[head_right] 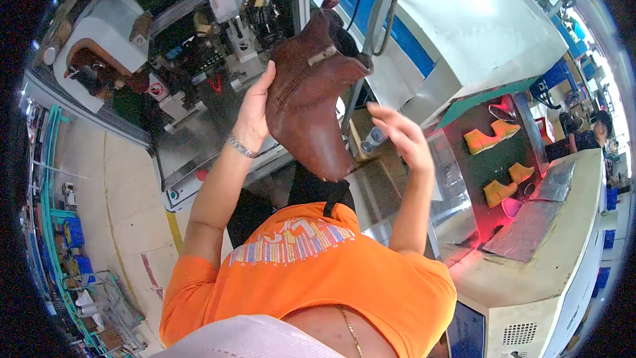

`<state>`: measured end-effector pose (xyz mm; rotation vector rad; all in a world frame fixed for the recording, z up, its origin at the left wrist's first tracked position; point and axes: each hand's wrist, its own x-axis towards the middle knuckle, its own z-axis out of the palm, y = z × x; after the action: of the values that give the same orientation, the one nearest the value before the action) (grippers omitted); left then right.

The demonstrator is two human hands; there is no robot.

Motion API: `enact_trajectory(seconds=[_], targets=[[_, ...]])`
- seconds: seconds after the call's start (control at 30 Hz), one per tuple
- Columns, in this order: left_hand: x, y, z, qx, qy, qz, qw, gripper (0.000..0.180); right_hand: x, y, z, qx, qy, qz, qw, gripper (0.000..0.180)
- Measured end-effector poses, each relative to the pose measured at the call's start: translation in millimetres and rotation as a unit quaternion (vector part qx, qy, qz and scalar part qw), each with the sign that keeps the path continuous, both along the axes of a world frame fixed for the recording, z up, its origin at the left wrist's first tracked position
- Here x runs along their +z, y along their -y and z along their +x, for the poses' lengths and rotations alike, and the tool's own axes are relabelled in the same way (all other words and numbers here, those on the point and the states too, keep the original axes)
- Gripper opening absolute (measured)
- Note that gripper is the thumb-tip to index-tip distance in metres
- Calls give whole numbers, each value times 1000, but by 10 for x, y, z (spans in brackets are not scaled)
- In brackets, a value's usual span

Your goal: The person repeatedly places brown shoe uppers into a machine, presses a button to activate it, and removes the processed items. They handle the shoe parts one at a time, placing them on a nearby surface after each cycle.

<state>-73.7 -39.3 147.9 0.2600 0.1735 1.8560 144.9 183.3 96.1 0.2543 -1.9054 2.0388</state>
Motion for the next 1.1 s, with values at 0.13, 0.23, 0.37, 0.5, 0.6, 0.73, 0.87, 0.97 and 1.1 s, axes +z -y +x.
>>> enact_trajectory(seconds=[0.13,0.23,0.37,0.5,0.6,0.73,0.87,0.97,1.1], targets=[[332,213,13,60,-166,-68,982,48,-210,357,-1157,153,28,-308,939,37],[611,511,-23,114,-337,-101,929,43,259,740,-1634,269,35,-372,888,33],[977,1000,-333,300,-561,-227,737,15,958,811,-2029,293,-27,-186,937,24],[1402,870,-899,497,-559,-248,616,16,1606,818,-2645,35,-100,-88,990,20],[1465,491,-1412,558,-415,-168,699,19,1836,724,-3211,43,-96,-167,980,19],[1211,158,-1906,597,-333,-158,712,19,1641,579,-3697,53,-55,-200,977,19],[977,306,-1800,712,-499,-267,415,20,1142,633,-3647,-11,-24,-169,985,23],[1135,424,-731,721,-651,-179,153,14,454,748,-3287,57,71,-245,965,45],[1070,396,-96,510,-795,-310,109,52,-92,1187,-3100,356,78,-437,822,52]])
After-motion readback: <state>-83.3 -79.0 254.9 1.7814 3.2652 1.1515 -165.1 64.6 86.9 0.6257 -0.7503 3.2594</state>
